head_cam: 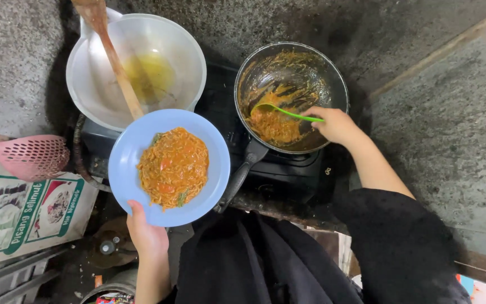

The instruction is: Transferring cooked food from a frying pan onto a plate using a ladle.

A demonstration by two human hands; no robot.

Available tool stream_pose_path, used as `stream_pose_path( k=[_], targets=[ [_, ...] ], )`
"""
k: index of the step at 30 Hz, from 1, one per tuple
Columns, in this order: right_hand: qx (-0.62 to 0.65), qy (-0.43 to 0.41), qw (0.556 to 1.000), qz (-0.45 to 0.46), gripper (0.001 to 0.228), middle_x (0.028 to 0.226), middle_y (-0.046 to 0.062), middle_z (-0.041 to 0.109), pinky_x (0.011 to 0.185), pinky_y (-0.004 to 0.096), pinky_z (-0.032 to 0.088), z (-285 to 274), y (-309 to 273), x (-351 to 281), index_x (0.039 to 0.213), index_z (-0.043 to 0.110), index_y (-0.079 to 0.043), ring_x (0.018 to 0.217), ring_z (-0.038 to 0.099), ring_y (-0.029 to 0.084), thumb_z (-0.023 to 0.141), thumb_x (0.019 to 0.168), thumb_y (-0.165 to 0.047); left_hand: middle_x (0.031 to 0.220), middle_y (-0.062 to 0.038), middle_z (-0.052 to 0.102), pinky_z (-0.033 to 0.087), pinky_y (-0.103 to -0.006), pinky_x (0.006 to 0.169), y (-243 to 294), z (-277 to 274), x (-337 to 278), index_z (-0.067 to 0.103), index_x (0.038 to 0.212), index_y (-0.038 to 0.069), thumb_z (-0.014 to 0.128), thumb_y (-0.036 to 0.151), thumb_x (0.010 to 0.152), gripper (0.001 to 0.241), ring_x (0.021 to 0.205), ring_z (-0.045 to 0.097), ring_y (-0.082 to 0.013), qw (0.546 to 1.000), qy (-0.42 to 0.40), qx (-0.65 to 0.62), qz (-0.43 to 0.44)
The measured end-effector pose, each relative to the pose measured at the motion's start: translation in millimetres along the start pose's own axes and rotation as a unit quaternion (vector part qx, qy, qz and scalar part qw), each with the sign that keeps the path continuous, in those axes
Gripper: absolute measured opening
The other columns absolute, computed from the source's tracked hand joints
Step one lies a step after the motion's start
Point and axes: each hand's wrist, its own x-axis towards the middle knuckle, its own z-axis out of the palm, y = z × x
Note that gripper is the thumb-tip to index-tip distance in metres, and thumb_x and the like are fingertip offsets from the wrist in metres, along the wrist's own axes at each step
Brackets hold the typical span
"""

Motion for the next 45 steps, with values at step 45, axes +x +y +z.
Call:
stream_pose_path(
  k=[45],
  targets=[
    [-0.049,0.102,0.985,-0.128,0.028,0.120,0.006,0.076,0.099,0.049,0.052,37,69,23,0.119,0.078,-0.029,0.116,0.069,0.036,0.067,0.096,-0.041,0.142,-0.014,0.057,0.042,-0.0516,0.116,-16,9,-14,0.044,0.149,0.009,0.044,0.051,0.105,0.061,0.135,0.055,-0.0306,0.999,-0.045,-0.016,0.013]
  ],
)
